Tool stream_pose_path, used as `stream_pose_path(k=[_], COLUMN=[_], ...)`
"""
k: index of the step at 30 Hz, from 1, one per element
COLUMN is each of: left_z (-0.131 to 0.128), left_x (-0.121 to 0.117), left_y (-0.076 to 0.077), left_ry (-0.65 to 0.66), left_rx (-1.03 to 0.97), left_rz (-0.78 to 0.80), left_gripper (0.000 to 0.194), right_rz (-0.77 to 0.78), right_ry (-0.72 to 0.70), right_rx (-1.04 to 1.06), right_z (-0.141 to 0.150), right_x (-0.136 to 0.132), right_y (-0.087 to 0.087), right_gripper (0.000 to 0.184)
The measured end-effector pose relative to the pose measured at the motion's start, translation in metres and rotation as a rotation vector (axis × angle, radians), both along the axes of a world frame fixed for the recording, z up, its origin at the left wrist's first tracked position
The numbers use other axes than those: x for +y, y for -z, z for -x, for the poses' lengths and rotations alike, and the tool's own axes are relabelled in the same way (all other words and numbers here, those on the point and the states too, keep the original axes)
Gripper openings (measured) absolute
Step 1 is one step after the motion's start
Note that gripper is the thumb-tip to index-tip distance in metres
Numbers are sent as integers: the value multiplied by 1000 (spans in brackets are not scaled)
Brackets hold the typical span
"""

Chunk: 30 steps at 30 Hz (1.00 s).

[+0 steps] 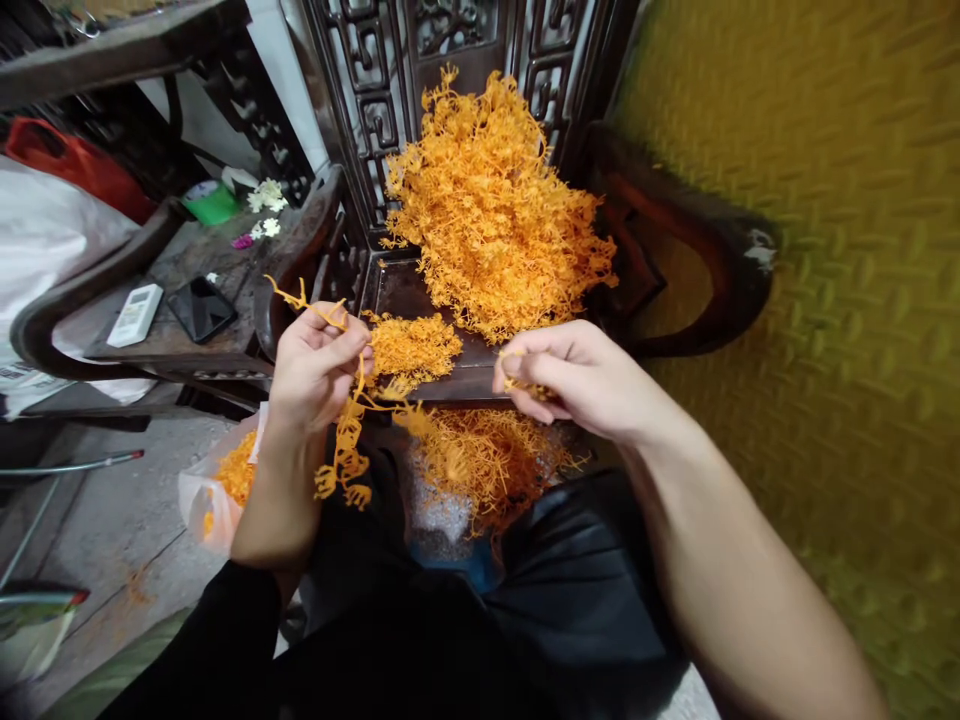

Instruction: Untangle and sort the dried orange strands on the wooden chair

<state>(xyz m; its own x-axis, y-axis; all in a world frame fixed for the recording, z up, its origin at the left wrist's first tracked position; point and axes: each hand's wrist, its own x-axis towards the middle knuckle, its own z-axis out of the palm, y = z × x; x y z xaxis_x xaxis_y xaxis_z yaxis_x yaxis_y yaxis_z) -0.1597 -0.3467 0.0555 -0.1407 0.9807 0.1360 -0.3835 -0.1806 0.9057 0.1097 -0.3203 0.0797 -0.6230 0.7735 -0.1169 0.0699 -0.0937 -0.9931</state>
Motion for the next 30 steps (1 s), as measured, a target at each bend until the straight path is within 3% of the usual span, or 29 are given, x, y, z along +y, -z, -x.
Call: stream_pose_path(k=[3, 6, 9, 11, 14, 17, 19, 22, 25, 27, 30], left_z=[-8, -18, -25, -29, -41, -54, -58, -52, -36, -28, -24], left_x=[3, 7, 14, 18, 22, 22, 19, 15, 10, 6, 3], left_y=[0, 1, 1, 1, 0, 2, 3, 0, -6, -7, -3], left_ry=[5, -42, -105, -177, -314, -404, -396, -239, 155, 425, 624], left_rx=[-87, -156, -185, -197, -179, -97, -18, 124, 262, 367, 455], left_rz=[17, 20, 6, -13, -74, -150, -203, -278, -281, -221, -97], left_gripper=[41, 42, 39, 39, 42, 41, 40, 38, 41, 54, 55], right_rz=[193, 276, 310, 289, 78, -309, -452, -329, -77, 36, 36], right_ry=[-24, -36, 68, 144, 184, 146, 111, 49, 47, 9, -102], right_rx=[100, 127, 209, 233, 97, -158, -245, -183, -36, 11, -48], right_z=[1, 11, 22, 30, 43, 54, 56, 46, 30, 22, 15], right_x=[1, 1, -2, -6, -17, -27, -28, -18, -5, -1, 0], right_y=[2, 2, 4, 7, 12, 14, 14, 12, 13, 15, 17], right_gripper=[16, 25, 44, 43, 26, 34, 33, 35, 29, 27, 27])
